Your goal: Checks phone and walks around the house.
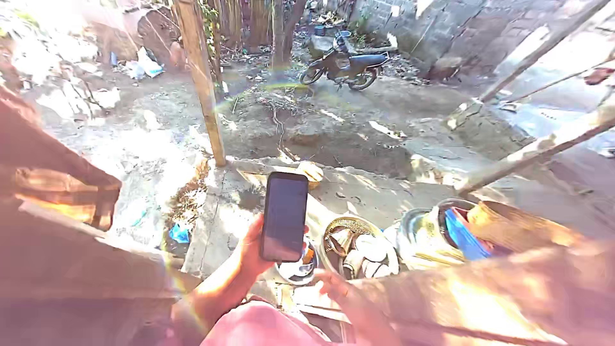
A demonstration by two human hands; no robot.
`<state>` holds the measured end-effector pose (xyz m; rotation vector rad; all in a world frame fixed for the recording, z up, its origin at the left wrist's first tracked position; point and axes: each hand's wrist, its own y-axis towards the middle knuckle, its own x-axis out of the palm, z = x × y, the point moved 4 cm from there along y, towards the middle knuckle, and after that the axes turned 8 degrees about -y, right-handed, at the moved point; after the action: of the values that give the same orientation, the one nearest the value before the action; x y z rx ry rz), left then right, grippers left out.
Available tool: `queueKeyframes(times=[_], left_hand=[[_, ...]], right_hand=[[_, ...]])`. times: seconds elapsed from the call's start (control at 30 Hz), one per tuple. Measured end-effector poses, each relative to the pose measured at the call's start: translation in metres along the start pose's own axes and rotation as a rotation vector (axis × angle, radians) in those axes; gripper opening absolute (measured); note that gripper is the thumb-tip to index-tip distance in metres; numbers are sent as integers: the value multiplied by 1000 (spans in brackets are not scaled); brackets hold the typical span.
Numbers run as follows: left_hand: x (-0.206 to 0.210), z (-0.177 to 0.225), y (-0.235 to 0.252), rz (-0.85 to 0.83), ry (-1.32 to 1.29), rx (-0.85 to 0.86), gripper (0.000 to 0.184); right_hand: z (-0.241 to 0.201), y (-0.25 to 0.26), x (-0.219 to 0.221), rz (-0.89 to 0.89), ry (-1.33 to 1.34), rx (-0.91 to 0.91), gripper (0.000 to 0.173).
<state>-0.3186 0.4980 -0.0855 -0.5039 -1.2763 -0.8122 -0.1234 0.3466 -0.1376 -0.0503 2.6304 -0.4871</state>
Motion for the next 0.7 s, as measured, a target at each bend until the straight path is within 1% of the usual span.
queueKeyframes(times=[0.07, 0.17, 0.2, 0.27, 0.37, 0.43, 0.5, 0.57, 0.63, 0.7], left_hand=[[-4, 33, 10, 17, -23, -38, 62], [-11, 78, 21, 5, -74, -81, 61], [-13, 91, 26, -10, -67, -91, 60], [-17, 112, 37, -64, -56, -102, 60], [-23, 135, 53, -126, -77, -96, 55], [-33, 147, 66, -168, -92, -79, 52], [-44, 160, 82, -173, -85, -56, 51], [-53, 177, 102, -154, -9, -26, 51], [-62, 194, 125, -87, 65, 2, 48], [-75, 210, 155, -29, 87, 25, 48]], right_hand=[[-58, 41, -8, 222, -90, -180, 46], [-134, 85, -7, 563, -253, -517, 38], [-154, 98, -4, 638, -287, -603, 36], [-187, 122, 1, 726, -332, -699, 36], [-215, 161, 4, 709, -307, -770, 42], [-227, 189, 1, 690, -295, -778, 46], [-233, 219, -5, 706, -326, -770, 47], [-236, 250, -12, 716, -376, -768, 47], [-238, 286, -20, 727, -416, -764, 46], [-237, 324, -32, 728, -429, -759, 49]])
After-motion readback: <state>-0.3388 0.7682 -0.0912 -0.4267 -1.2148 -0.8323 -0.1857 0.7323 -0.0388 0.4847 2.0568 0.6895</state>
